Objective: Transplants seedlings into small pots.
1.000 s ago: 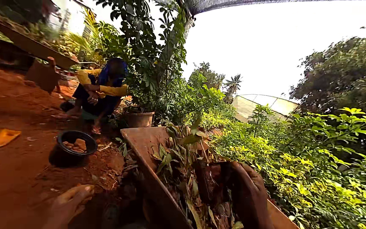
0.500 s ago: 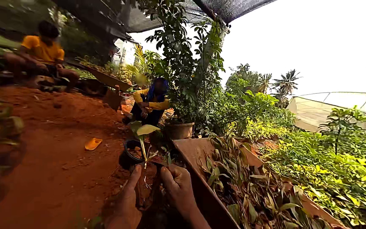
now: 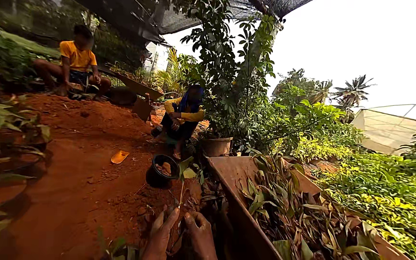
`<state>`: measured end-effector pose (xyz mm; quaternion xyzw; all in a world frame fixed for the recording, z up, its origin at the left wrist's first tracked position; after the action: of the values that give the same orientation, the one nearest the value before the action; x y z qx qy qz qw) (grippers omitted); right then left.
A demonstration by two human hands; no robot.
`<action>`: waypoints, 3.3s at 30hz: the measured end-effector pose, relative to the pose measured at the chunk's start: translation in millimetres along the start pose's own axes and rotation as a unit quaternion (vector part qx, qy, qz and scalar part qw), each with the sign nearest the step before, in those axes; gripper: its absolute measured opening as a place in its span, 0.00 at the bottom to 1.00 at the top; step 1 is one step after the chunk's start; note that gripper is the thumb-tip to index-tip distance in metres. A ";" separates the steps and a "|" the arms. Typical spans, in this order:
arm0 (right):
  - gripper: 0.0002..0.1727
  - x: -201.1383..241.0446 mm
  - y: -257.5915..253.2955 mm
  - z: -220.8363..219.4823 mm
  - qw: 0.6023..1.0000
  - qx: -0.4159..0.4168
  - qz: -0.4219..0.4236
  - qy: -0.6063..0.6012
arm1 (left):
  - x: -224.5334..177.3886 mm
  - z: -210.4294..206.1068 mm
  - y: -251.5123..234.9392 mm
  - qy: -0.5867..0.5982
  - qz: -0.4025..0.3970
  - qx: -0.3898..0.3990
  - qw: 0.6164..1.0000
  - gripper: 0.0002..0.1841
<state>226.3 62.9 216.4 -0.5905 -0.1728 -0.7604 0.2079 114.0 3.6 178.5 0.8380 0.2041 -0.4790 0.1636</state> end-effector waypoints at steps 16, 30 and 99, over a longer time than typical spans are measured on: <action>0.43 -25.3 5.0 -15.8 0.991 -0.016 -0.105 0.082 | 29.9 14.8 -7.4 -0.082 -0.013 -0.022 0.996 0.20; 0.14 -19.4 7.4 -12.4 0.987 -0.129 -0.064 0.065 | 22.4 9.4 -1.0 -0.058 0.010 -0.064 0.996 0.25; 0.18 -26.4 -5.0 -22.0 0.933 -0.014 -0.132 0.334 | 38.7 31.6 4.0 0.296 0.063 -0.092 0.949 0.26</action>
<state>211.2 59.0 185.4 -0.2769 -0.1595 -0.9367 0.1431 110.5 -7.5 129.8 0.9346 0.2335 -0.1772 0.2016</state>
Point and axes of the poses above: each hand's wrist, its own y-axis away from the middle knuckle, its own z-axis out of the back of the hand, x = y × z, the point moved 3 cm from there along -y, towards the middle knuckle, and after that the axes turned 10 degrees about x, right-handed, at the moved point
